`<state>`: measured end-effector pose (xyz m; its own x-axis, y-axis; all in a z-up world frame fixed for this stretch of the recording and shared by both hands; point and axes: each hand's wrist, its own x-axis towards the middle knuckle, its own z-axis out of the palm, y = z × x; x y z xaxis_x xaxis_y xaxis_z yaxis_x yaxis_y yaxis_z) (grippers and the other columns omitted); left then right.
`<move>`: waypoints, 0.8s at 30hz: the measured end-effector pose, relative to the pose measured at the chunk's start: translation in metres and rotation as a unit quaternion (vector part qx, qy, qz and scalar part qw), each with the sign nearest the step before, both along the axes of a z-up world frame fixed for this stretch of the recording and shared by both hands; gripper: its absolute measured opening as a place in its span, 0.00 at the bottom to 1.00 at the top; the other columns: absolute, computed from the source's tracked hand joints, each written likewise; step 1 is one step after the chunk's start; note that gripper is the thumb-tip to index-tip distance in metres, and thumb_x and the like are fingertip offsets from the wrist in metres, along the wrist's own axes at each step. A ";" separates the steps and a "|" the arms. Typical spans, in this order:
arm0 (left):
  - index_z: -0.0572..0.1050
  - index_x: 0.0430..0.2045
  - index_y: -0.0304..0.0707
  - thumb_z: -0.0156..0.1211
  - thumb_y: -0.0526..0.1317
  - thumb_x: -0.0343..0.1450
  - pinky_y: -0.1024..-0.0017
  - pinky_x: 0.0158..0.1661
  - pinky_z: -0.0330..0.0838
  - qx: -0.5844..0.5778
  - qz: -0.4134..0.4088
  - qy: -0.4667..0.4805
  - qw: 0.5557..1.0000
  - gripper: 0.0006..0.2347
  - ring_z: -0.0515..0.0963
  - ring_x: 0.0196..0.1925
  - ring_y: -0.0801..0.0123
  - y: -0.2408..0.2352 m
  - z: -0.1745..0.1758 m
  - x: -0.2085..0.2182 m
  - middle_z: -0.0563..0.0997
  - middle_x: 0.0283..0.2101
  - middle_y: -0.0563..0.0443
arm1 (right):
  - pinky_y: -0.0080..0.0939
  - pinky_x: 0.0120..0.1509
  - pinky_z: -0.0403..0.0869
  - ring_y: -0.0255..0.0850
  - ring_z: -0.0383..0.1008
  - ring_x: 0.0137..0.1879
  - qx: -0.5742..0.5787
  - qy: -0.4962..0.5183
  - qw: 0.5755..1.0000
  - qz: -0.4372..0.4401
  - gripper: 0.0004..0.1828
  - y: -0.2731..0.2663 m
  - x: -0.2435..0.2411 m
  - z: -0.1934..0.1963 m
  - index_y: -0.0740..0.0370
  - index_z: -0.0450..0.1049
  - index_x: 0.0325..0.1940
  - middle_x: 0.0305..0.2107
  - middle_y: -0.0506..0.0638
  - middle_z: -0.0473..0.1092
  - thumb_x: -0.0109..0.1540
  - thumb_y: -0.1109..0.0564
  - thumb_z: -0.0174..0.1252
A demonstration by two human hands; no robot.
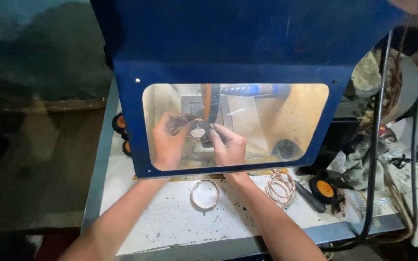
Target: The person holds a copper-colored metal ring against a rotating polishing wheel inside a blue fume hood. They rotate the ring to polish different sections while a second person sits nearby. The person continues polishing the same ring throughout the clip.
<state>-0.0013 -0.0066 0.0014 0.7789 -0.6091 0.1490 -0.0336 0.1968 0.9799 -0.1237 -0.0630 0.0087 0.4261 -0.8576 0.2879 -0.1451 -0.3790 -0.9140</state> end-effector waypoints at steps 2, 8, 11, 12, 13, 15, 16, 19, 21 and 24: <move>0.76 0.31 0.39 0.67 0.26 0.66 0.64 0.47 0.82 -0.003 0.001 -0.007 1.000 0.08 0.83 0.47 0.70 0.000 0.000 0.001 0.84 0.38 0.51 | 0.54 0.60 0.77 0.55 0.80 0.55 0.015 0.000 1.000 0.002 0.16 0.001 -0.001 0.004 0.65 0.81 0.54 0.43 0.63 0.80 0.65 0.53 0.61; 0.75 0.31 0.37 0.67 0.25 0.67 0.66 0.45 0.82 -0.019 -0.009 -0.013 1.000 0.08 0.84 0.45 0.70 0.000 -0.003 0.003 0.84 0.37 0.48 | 0.53 0.60 0.77 0.54 0.79 0.56 0.007 -0.013 1.000 0.009 0.16 -0.002 0.000 -0.003 0.63 0.81 0.53 0.43 0.63 0.80 0.66 0.53 0.61; 0.75 0.31 0.37 0.67 0.25 0.66 0.65 0.46 0.82 -0.024 -0.008 -0.008 1.000 0.08 0.84 0.46 0.69 -0.004 -0.012 0.006 0.84 0.38 0.47 | 0.54 0.61 0.78 0.53 0.79 0.56 0.007 -0.018 1.000 0.009 0.16 -0.001 0.000 0.000 0.63 0.81 0.53 0.43 0.62 0.80 0.65 0.53 0.61; 0.75 0.31 0.37 0.67 0.25 0.66 0.65 0.46 0.82 -0.027 -0.010 -0.003 1.000 0.08 0.84 0.46 0.69 -0.002 -0.013 0.008 0.84 0.38 0.47 | 0.54 0.61 0.78 0.53 0.79 0.56 0.004 -0.013 1.000 0.006 0.16 0.001 0.002 0.000 0.63 0.81 0.53 0.43 0.62 0.80 0.65 0.53 0.61; 0.74 0.32 0.36 0.68 0.25 0.66 0.65 0.46 0.82 -0.031 -0.005 -0.010 0.999 0.09 0.83 0.46 0.69 -0.003 -0.015 0.007 0.83 0.38 0.46 | 0.54 0.60 0.78 0.54 0.79 0.56 0.008 -0.018 1.000 0.007 0.17 0.001 0.000 0.001 0.64 0.81 0.54 0.43 0.63 0.80 0.66 0.53 0.61; 0.74 0.33 0.36 0.68 0.25 0.66 0.65 0.46 0.81 -0.041 -0.004 -0.009 0.999 0.09 0.83 0.46 0.68 -0.005 -0.014 0.003 0.82 0.37 0.46 | 0.54 0.60 0.78 0.55 0.79 0.56 0.005 -0.016 1.000 0.003 0.17 -0.002 -0.001 -0.001 0.65 0.80 0.54 0.43 0.64 0.79 0.66 0.52 0.60; 0.74 0.33 0.37 0.68 0.25 0.67 0.67 0.46 0.81 -0.039 -0.003 -0.009 0.999 0.09 0.82 0.45 0.70 -0.004 -0.011 0.000 0.83 0.38 0.46 | 0.53 0.60 0.78 0.54 0.79 0.56 0.005 -0.026 1.000 0.005 0.16 -0.004 -0.002 -0.004 0.64 0.81 0.54 0.42 0.63 0.79 0.66 0.52 0.61; 0.74 0.33 0.38 0.69 0.27 0.67 0.70 0.46 0.80 -0.036 -0.003 -0.010 0.999 0.09 0.82 0.45 0.73 -0.001 -0.007 -0.001 0.83 0.39 0.47 | 0.52 0.60 0.78 0.52 0.78 0.57 -0.001 -0.030 1.000 0.006 0.15 -0.008 0.001 -0.011 0.61 0.82 0.53 0.41 0.61 0.80 0.65 0.53 0.61; 0.74 0.33 0.38 0.70 0.27 0.68 0.71 0.46 0.80 -0.036 -0.005 -0.008 0.999 0.09 0.81 0.45 0.73 -0.001 -0.007 -0.001 0.83 0.39 0.47 | 0.51 0.61 0.78 0.50 0.78 0.57 -0.007 -0.022 1.000 0.004 0.14 -0.010 0.001 -0.014 0.60 0.82 0.52 0.41 0.59 0.80 0.65 0.53 0.62; 0.74 0.33 0.37 0.70 0.27 0.68 0.71 0.45 0.81 -0.025 -0.003 -0.010 1.000 0.09 0.83 0.45 0.73 -0.001 -0.008 -0.001 0.83 0.39 0.47 | 0.50 0.61 0.78 0.50 0.78 0.56 -0.004 -0.026 1.000 0.006 0.14 -0.010 0.002 -0.017 0.60 0.81 0.53 0.41 0.60 0.80 0.66 0.53 0.61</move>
<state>-0.0019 -0.0074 -0.0070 0.7723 -0.6048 0.1942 -0.0516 0.2449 0.9682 -0.1219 -0.0726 -0.0084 0.4209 -0.8504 0.3157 -0.0937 -0.3869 -0.9173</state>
